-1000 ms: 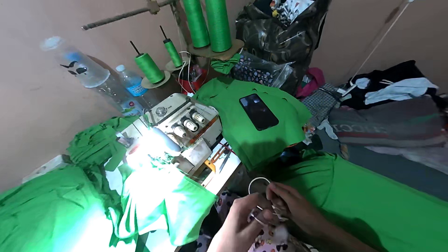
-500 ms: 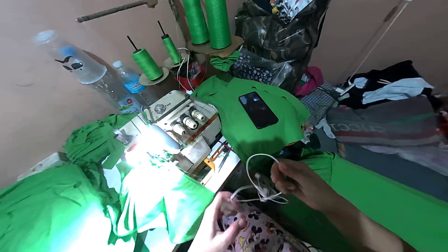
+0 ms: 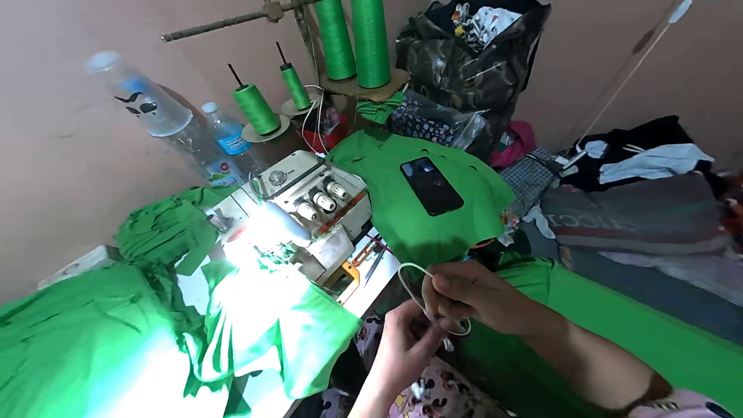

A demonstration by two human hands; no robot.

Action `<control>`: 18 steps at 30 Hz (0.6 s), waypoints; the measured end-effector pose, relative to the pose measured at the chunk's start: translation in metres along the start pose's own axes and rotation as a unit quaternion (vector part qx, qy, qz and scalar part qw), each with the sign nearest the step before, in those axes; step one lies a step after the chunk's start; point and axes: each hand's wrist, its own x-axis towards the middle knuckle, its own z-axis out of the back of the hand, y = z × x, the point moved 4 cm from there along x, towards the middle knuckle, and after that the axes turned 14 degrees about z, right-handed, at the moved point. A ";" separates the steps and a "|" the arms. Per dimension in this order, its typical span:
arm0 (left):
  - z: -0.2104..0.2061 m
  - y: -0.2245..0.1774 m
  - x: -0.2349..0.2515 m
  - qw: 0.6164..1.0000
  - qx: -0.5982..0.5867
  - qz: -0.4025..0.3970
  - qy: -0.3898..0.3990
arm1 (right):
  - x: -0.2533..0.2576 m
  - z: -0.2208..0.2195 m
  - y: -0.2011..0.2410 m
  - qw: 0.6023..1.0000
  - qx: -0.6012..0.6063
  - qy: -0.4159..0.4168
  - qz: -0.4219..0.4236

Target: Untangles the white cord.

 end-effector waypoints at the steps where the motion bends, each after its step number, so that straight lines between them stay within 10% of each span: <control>1: 0.001 0.002 -0.001 1.000 0.000 0.008 0.011 | 0.001 0.000 0.002 1.000 -0.011 0.002 0.007; 9: 0.029 0.013 -0.009 0.996 -0.006 0.063 -0.070 | 0.000 0.012 0.021 0.962 0.271 -0.004 -0.012; 14: 0.055 -0.003 -0.015 0.948 -0.217 0.027 -0.231 | -0.012 0.040 0.015 0.992 -0.075 0.022 -0.095; 18: 0.064 -0.019 -0.018 0.924 -0.286 -0.020 -0.254 | -0.019 0.032 -0.004 0.926 -0.356 0.068 -0.100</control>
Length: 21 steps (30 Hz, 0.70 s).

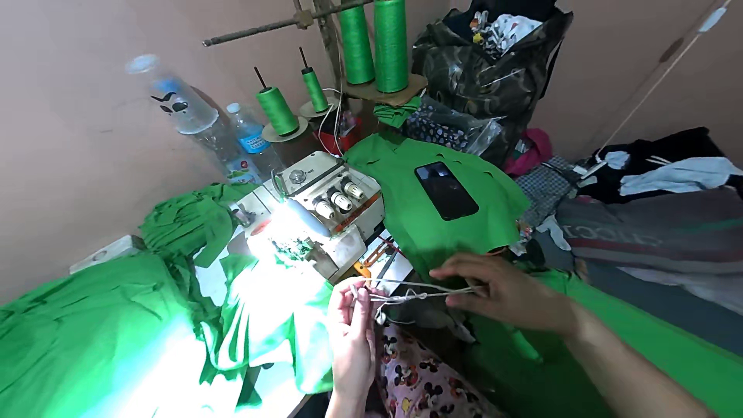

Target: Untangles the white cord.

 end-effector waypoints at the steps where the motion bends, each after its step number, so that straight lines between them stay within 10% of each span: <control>1: -0.002 -0.001 0.000 1.000 0.004 -0.010 0.003 | 0.000 -0.006 0.000 1.000 -0.009 0.015 -0.001; 9: -0.011 0.008 -0.007 0.971 0.152 -0.157 0.097 | 0.012 -0.008 0.005 0.984 -0.021 -0.140 0.104; 13: -0.014 0.010 -0.013 0.957 0.067 -0.096 0.264 | 0.011 -0.008 0.007 0.952 -0.120 -0.257 0.111; 17: -0.005 0.000 -0.008 0.938 -0.087 -0.041 0.333 | 0.002 0.005 0.006 0.960 0.091 -0.259 0.056; 21: -0.007 0.003 -0.003 0.967 -0.082 -0.044 0.236 | 0.001 -0.001 0.006 0.911 0.338 -0.223 0.084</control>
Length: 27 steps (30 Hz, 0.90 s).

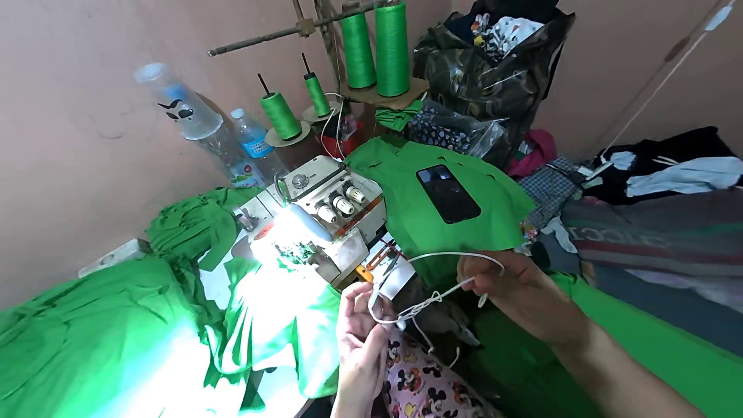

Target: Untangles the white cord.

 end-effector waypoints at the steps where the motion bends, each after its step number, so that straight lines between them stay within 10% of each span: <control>1: 0.001 0.003 0.000 1.000 0.009 0.007 -0.019 | 0.000 -0.002 0.000 0.998 0.064 0.011 0.011; 6: 0.003 0.006 -0.003 0.989 -0.024 0.025 -0.141 | 0.001 0.008 0.001 0.999 0.018 0.008 0.041; 10: 0.000 -0.003 -0.004 0.982 0.019 0.018 -0.189 | 0.005 0.014 0.013 0.965 0.257 0.032 0.046; 18: -0.004 -0.022 0.000 0.950 0.168 -0.082 -0.250 | -0.003 0.009 0.018 0.929 0.321 0.165 0.080; 27: 0.001 -0.035 -0.008 0.986 -0.062 0.030 -0.150 | -0.009 0.010 0.011 0.922 0.365 0.114 0.054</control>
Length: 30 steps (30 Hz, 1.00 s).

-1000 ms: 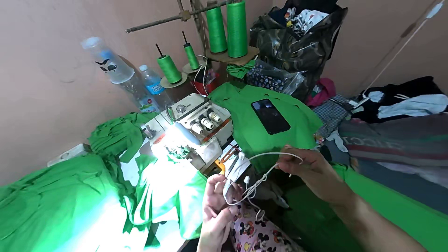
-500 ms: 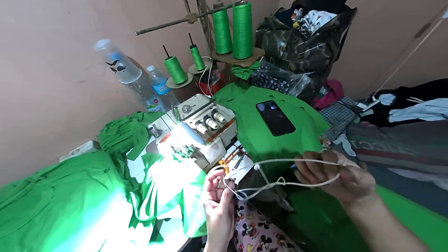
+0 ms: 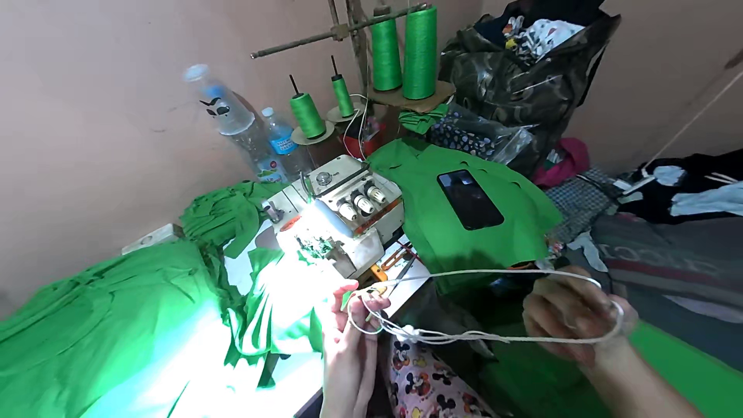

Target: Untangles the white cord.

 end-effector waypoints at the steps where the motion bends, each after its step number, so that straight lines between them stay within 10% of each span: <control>1: 0.001 -0.002 -0.002 0.999 -0.019 0.012 0.028 | 0.000 0.000 -0.002 1.000 0.010 -0.003 -0.004; 6: 0.001 -0.018 -0.007 0.995 0.005 -0.003 0.100 | -0.004 0.006 -0.011 0.994 0.090 -0.023 -0.051; 10: 0.001 -0.026 -0.009 0.986 0.145 -0.069 0.039 | -0.012 0.025 -0.023 0.983 -0.094 -0.058 -0.149; 14: -0.002 -0.030 -0.013 0.983 0.159 -0.081 0.038 | -0.026 0.037 -0.033 0.829 -0.458 -0.163 -0.276; 17: 0.000 -0.024 -0.012 0.981 0.172 -0.080 0.038 | -0.025 0.023 -0.045 0.738 -0.644 -0.156 -0.129; 20: 0.000 -0.016 -0.009 0.988 0.126 -0.064 0.063 | -0.014 -0.012 -0.064 0.764 -0.637 -0.094 0.038; 30: 0.000 -0.009 -0.012 0.996 0.044 -0.044 0.071 | 0.009 -0.041 -0.123 0.795 -0.601 0.038 0.073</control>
